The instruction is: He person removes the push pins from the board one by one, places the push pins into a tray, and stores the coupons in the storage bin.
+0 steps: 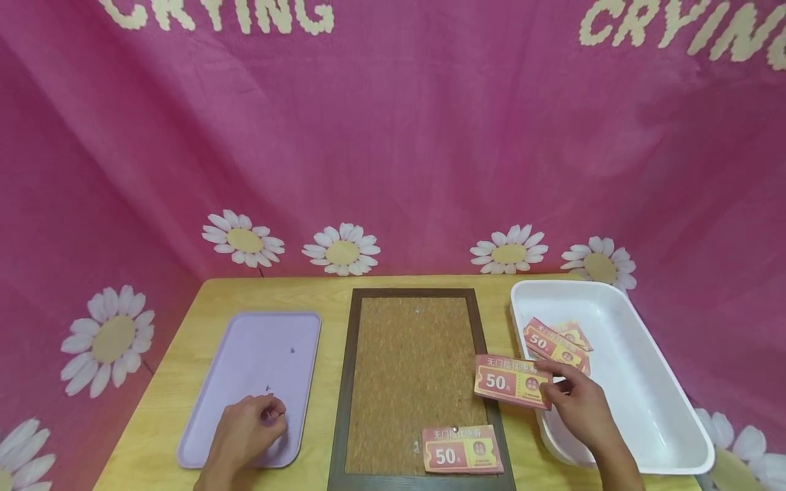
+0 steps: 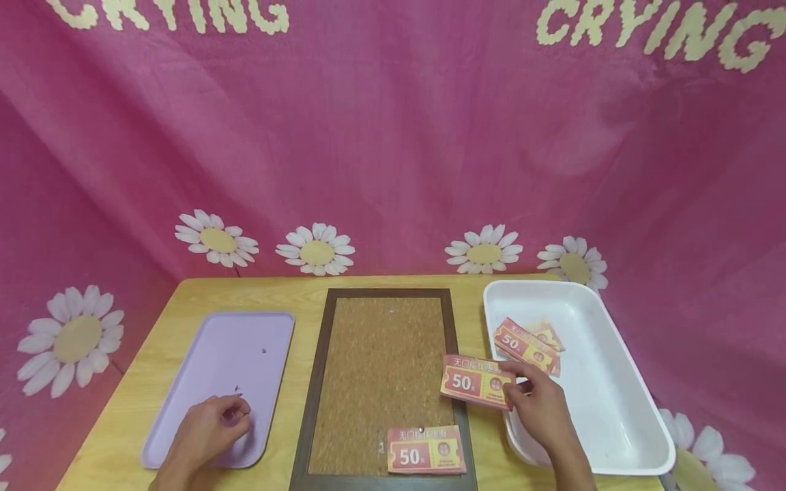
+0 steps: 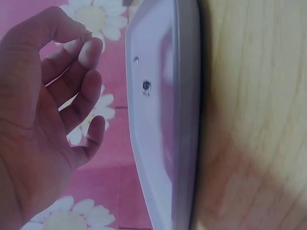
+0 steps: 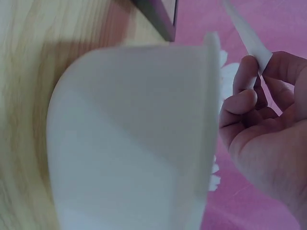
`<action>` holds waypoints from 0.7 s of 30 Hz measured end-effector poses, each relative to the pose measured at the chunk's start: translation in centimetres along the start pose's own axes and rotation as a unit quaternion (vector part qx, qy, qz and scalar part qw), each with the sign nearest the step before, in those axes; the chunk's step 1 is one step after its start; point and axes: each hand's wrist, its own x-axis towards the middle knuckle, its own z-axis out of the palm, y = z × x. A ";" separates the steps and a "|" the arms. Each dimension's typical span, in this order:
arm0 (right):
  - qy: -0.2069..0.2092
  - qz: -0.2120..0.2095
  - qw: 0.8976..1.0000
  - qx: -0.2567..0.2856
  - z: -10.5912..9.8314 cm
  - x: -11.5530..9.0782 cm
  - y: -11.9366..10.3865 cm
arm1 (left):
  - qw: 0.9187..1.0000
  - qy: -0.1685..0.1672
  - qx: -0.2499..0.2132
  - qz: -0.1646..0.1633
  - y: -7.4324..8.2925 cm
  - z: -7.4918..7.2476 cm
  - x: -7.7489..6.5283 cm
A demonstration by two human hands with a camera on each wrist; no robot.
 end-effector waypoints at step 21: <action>0.052 0.017 0.998 -0.001 -1.9 1.2 2.6 | 0.989 -0.077 0.003 -0.124 -2.1 -0.9 -0.3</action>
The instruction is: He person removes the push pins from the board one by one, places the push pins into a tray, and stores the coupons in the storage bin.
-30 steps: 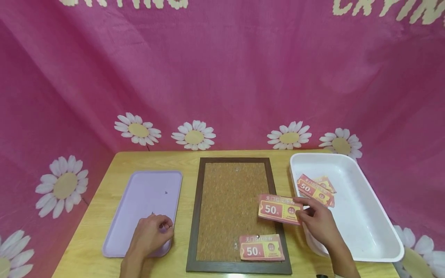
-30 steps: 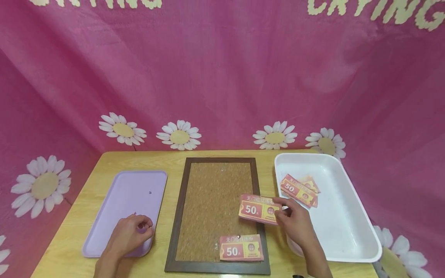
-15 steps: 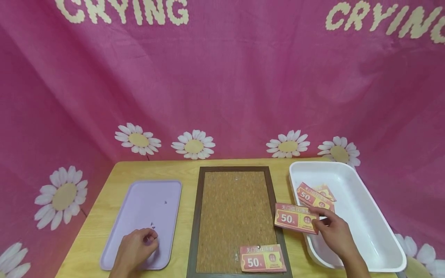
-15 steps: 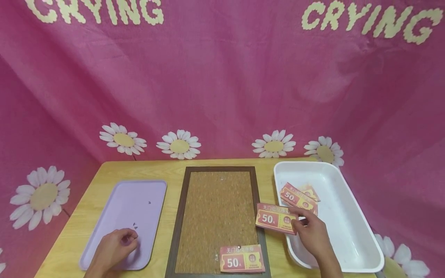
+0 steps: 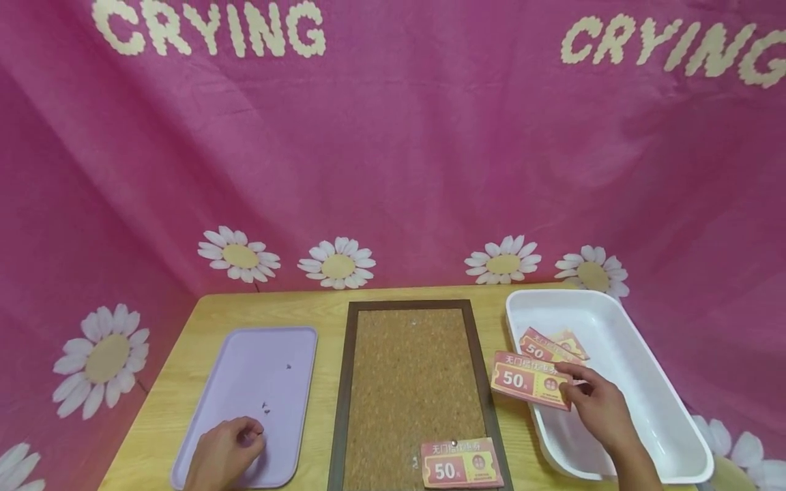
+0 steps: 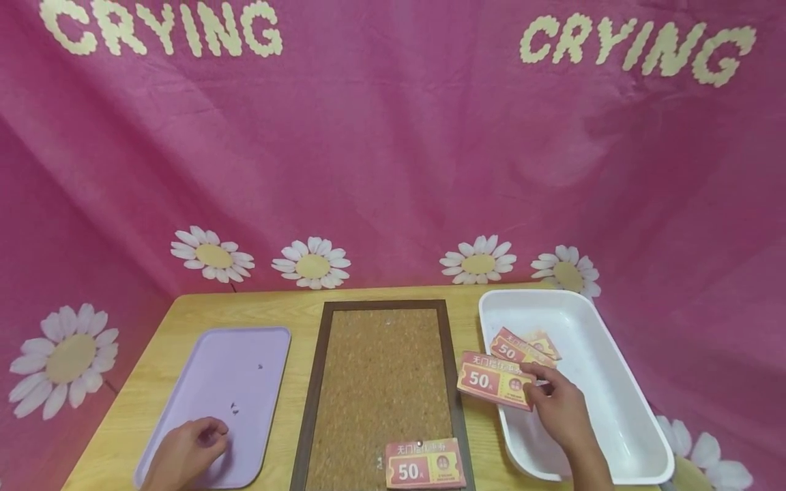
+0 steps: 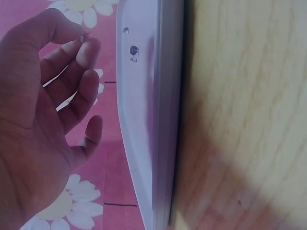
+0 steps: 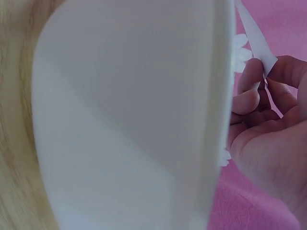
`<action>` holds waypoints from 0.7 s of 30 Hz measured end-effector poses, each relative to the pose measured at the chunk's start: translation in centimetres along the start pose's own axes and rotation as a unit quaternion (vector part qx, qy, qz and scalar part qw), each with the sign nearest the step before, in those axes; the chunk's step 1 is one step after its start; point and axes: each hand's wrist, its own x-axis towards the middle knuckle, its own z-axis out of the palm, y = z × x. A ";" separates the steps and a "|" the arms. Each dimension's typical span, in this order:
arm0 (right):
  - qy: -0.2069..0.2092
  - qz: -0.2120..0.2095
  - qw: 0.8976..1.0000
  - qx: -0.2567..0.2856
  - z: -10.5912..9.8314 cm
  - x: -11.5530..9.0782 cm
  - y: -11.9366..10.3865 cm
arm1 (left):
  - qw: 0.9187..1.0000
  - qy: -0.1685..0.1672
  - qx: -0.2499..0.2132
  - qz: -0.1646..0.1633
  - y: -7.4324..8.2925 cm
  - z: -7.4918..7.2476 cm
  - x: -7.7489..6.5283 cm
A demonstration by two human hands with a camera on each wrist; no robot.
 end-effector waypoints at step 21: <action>0.004 0.037 0.999 0.006 -2.4 2.7 0.2 | 0.999 -0.012 -0.006 -0.040 -1.0 -0.2 0.8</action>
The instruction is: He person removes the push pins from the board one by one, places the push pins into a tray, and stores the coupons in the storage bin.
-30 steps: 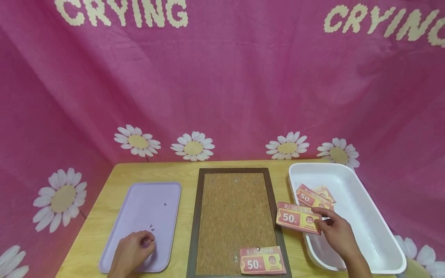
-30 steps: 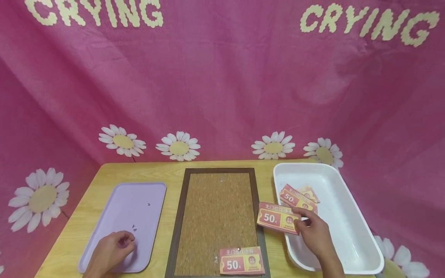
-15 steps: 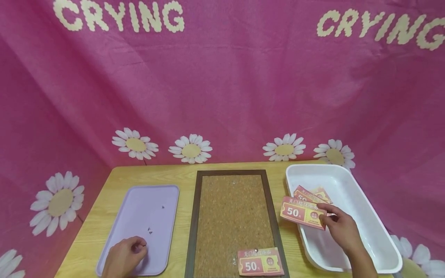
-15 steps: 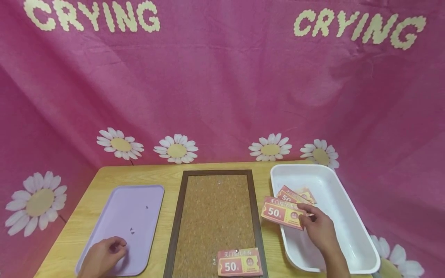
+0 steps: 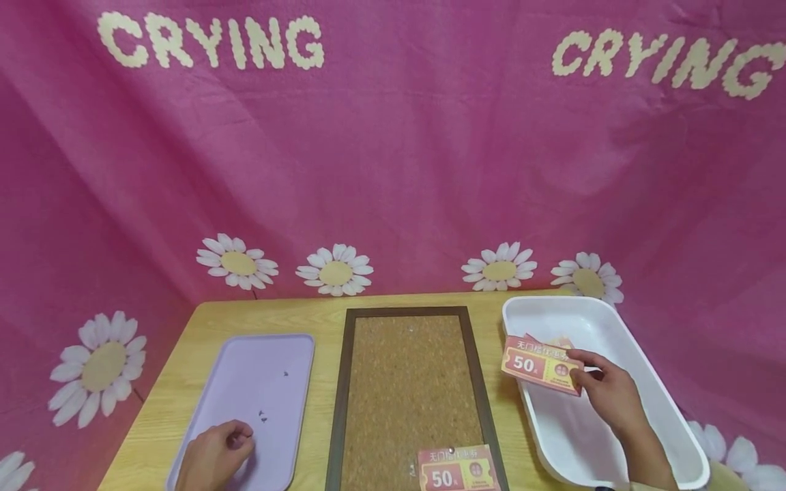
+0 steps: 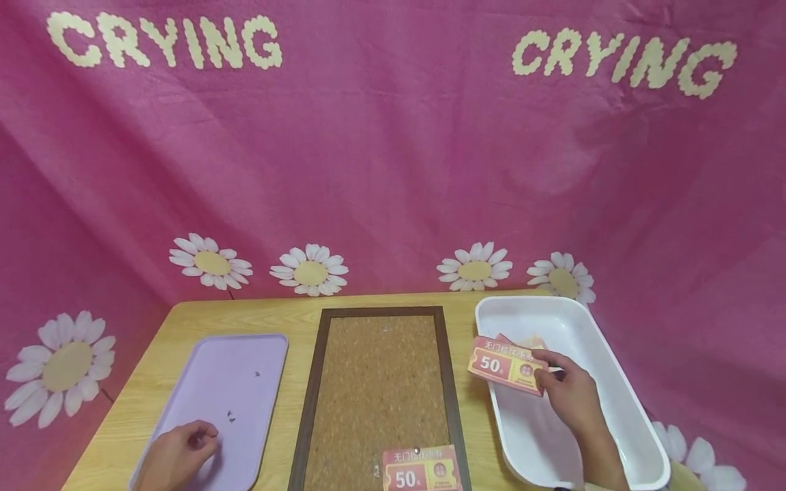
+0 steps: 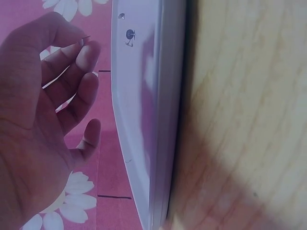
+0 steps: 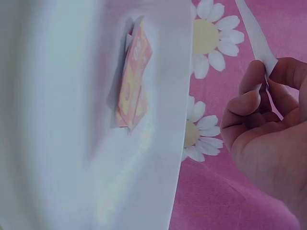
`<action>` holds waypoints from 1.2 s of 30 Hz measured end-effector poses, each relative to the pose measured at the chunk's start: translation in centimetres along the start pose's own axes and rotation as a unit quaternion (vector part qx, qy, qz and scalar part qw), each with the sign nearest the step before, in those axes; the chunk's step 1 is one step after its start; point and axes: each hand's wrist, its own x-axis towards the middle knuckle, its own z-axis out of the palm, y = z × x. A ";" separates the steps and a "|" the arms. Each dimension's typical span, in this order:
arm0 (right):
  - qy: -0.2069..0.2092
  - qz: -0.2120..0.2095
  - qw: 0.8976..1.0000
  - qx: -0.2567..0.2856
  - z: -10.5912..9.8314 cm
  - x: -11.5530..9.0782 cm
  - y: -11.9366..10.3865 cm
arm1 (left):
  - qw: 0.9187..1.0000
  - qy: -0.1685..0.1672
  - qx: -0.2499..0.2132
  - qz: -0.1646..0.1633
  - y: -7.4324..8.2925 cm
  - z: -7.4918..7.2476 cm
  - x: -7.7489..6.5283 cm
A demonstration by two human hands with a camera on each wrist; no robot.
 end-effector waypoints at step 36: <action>0.024 0.091 0.996 0.004 -0.6 4.4 2.1 | 0.991 0.114 0.008 0.067 -1.5 0.7 1.7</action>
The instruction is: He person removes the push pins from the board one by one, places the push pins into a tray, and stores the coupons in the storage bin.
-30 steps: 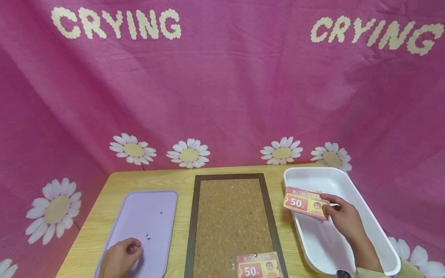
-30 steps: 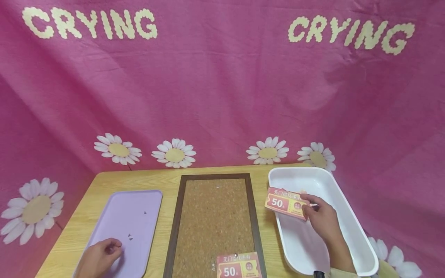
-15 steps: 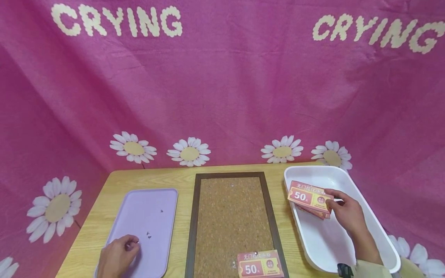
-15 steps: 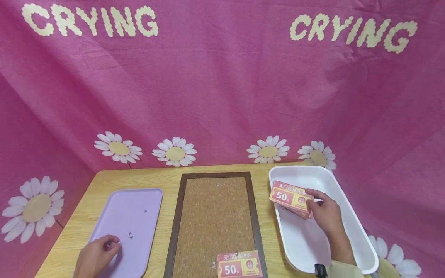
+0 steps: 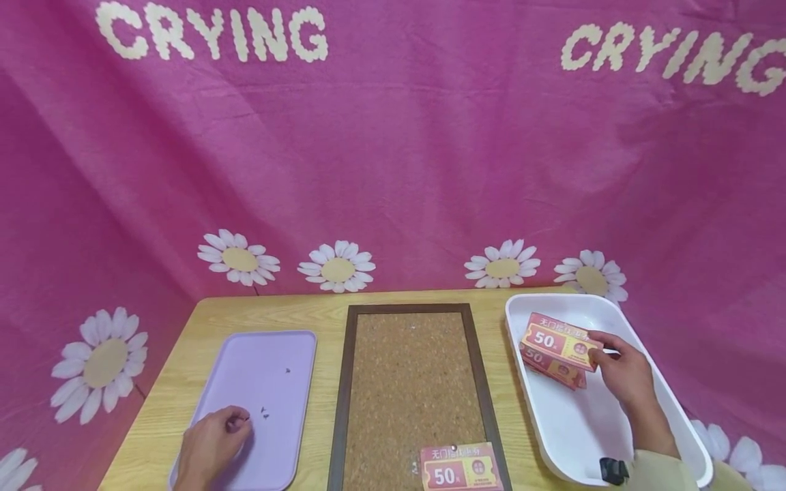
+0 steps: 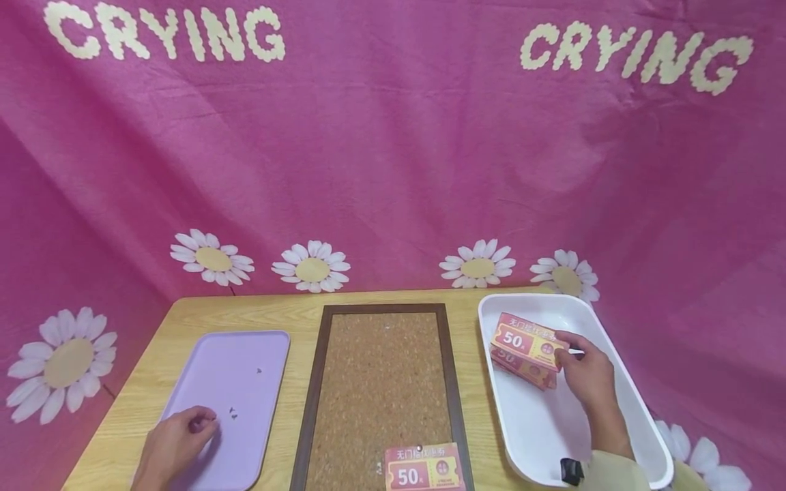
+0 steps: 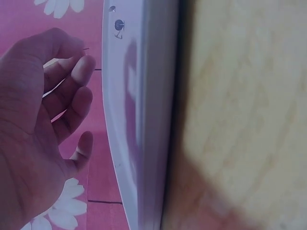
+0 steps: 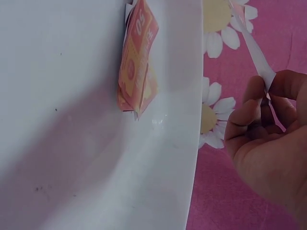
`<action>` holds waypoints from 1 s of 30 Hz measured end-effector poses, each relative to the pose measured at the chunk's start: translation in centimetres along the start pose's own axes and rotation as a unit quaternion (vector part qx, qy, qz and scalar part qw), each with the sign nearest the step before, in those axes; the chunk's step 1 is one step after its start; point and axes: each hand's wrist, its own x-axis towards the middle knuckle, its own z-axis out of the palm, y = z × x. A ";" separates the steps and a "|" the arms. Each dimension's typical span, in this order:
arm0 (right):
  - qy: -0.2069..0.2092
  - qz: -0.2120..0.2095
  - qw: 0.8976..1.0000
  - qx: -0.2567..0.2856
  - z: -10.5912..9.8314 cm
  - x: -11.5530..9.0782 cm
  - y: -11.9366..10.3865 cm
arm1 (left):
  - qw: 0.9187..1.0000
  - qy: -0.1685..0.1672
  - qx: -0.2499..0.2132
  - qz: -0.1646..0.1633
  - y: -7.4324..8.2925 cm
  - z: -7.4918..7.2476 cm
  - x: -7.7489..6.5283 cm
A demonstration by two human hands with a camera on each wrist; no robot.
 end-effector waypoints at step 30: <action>-0.073 0.004 0.997 -0.033 2.2 1.3 2.0 | 0.997 -0.069 -0.009 -0.029 1.2 1.8 2.3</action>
